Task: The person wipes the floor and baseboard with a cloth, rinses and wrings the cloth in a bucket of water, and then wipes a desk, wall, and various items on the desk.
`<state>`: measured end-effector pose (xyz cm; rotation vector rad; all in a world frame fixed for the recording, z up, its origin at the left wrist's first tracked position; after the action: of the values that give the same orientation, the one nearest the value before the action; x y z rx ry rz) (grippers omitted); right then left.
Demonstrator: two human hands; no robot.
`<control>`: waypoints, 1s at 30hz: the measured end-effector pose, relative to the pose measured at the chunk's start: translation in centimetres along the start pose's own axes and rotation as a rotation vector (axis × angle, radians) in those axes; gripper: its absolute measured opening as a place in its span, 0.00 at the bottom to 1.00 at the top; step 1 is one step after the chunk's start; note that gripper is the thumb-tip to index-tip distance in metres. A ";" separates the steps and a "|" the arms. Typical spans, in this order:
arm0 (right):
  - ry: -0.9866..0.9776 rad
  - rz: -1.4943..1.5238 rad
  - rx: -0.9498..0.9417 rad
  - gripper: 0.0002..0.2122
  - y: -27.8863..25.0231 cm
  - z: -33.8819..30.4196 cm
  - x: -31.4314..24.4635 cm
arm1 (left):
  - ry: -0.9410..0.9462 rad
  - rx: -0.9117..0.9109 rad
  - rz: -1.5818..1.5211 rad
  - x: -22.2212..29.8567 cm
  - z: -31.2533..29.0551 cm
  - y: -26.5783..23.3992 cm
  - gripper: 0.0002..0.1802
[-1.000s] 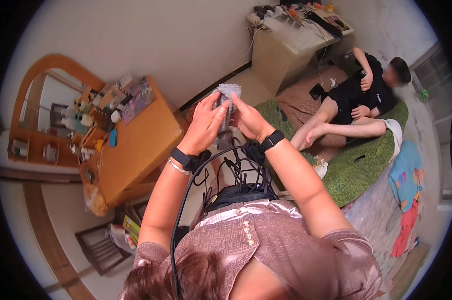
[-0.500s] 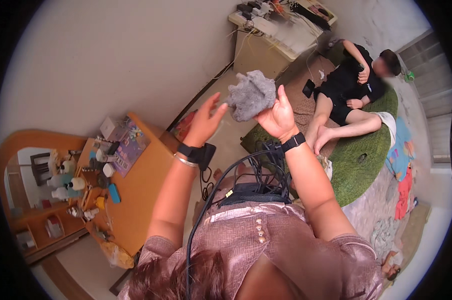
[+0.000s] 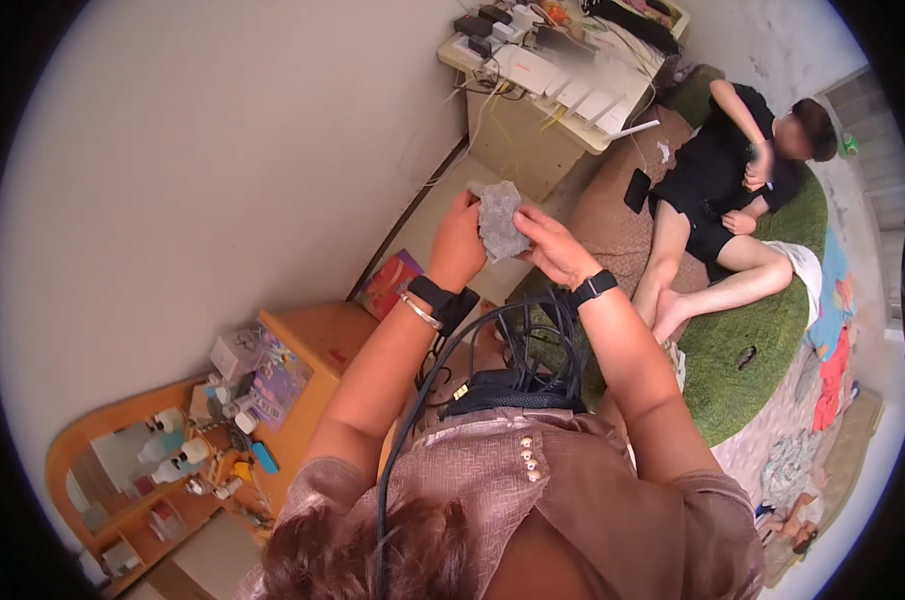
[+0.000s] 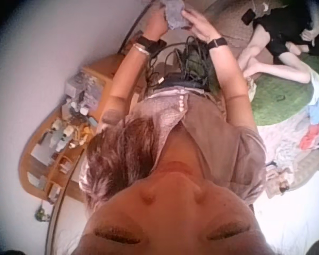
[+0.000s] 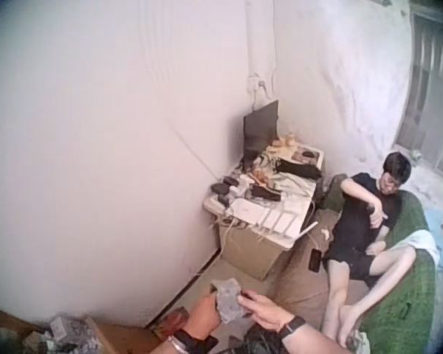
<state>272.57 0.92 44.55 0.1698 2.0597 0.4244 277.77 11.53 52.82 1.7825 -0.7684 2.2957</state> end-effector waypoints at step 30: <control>-0.363 0.329 0.549 0.16 -15.9 31.7 0.3 | -0.214 -0.417 0.455 -27.6 32.5 5.2 0.20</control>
<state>300.60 -6.50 24.14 0.8590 1.7422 0.0056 311.92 -2.65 30.88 1.8036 -1.6993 1.9695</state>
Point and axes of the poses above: each hand's wrist, its own z-axis towards the middle knuckle, its own y-axis out of the palm, x = y × z, the point moved 10 cm from there along z, towards the middle knuckle, and after that the axes turned 13 degrees about -z, right-handed, at the moved point
